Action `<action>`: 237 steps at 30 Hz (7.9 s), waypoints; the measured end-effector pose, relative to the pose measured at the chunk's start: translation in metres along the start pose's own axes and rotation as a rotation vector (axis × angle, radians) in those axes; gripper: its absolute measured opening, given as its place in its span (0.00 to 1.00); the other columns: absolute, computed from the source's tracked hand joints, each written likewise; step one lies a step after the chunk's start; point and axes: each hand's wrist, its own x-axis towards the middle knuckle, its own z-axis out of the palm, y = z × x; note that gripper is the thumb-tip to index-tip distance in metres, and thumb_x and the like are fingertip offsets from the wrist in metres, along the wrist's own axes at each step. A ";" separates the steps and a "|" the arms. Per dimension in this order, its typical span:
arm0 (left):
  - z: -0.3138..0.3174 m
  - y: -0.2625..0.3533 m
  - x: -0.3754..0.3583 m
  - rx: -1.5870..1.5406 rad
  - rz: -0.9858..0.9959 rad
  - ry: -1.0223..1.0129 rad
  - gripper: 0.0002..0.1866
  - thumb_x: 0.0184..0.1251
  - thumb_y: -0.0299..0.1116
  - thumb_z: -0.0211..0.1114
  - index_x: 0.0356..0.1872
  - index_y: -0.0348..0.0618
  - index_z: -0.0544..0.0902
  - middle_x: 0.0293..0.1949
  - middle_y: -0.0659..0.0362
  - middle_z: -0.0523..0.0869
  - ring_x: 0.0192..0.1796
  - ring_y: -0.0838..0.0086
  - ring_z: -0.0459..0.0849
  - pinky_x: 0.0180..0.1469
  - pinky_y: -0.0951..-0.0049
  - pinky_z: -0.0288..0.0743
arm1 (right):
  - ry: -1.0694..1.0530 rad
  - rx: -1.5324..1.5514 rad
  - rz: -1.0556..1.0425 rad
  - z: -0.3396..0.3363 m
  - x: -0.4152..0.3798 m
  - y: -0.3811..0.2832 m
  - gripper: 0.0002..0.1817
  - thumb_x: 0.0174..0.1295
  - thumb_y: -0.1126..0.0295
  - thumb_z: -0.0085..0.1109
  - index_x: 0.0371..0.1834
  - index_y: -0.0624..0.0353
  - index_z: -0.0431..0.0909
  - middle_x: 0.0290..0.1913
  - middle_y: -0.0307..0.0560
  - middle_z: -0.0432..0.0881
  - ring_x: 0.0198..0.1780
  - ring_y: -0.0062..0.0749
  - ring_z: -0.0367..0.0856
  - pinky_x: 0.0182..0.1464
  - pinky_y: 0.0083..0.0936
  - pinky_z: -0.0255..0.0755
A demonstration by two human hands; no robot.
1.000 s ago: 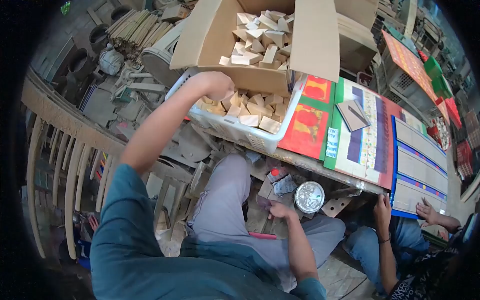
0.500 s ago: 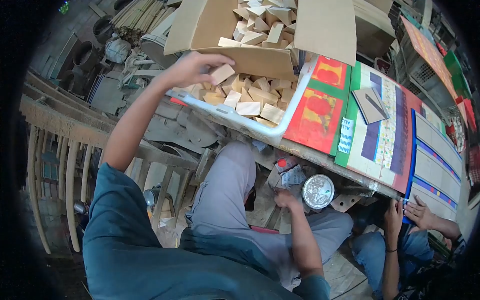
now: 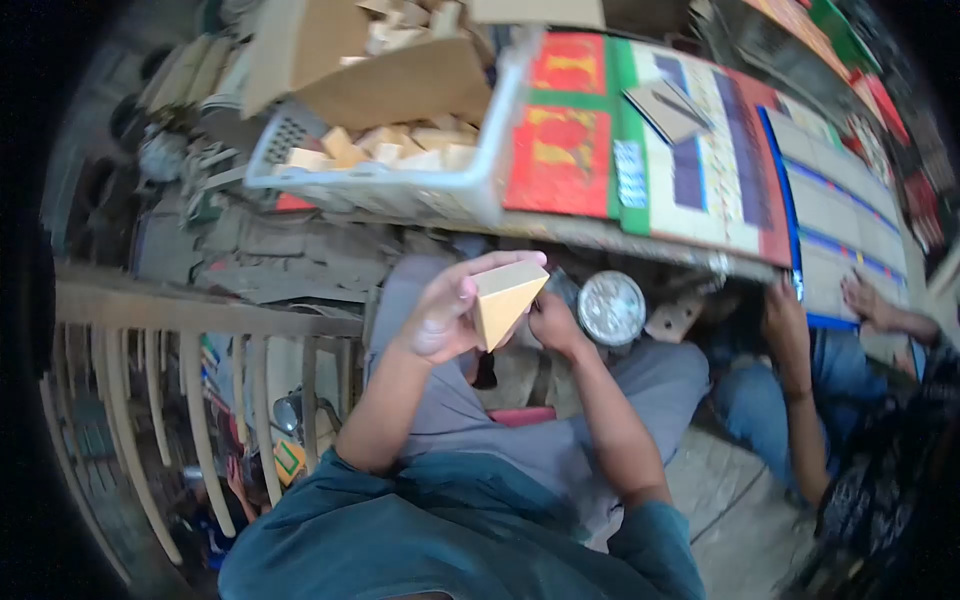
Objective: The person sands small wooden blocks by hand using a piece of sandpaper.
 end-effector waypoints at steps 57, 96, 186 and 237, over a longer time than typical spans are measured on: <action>-0.056 -0.169 0.072 1.123 0.171 0.218 0.19 0.58 0.28 0.59 0.52 0.36 0.74 0.36 0.40 0.82 0.43 0.50 0.83 0.45 0.59 0.75 | 0.635 0.820 0.121 -0.033 -0.011 0.028 0.25 0.71 0.61 0.40 0.67 0.64 0.60 0.57 0.46 0.73 0.54 0.25 0.71 0.58 0.20 0.62; -0.043 -0.161 0.055 1.280 0.104 0.429 0.18 0.55 0.29 0.61 0.48 0.36 0.77 0.40 0.41 0.82 0.46 0.49 0.81 0.49 0.58 0.74 | 0.476 0.589 0.221 -0.030 -0.020 0.018 0.23 0.70 0.54 0.38 0.34 0.59 0.79 0.26 0.33 0.75 0.25 0.17 0.68 0.26 0.20 0.59; -0.075 -0.161 0.060 1.347 0.262 0.444 0.18 0.57 0.30 0.62 0.49 0.35 0.78 0.43 0.43 0.82 0.46 0.49 0.80 0.51 0.57 0.71 | 0.454 0.547 0.081 -0.018 0.009 0.049 0.20 0.70 0.59 0.42 0.53 0.60 0.77 0.22 0.30 0.71 0.24 0.13 0.62 0.25 0.18 0.56; -0.100 -0.149 0.083 1.142 0.283 0.667 0.09 0.57 0.25 0.61 0.39 0.32 0.80 0.36 0.48 0.85 0.39 0.60 0.84 0.45 0.65 0.75 | 0.401 0.610 -0.096 -0.012 0.005 0.021 0.21 0.70 0.60 0.42 0.53 0.66 0.75 0.38 0.40 0.81 0.40 0.19 0.73 0.46 0.19 0.67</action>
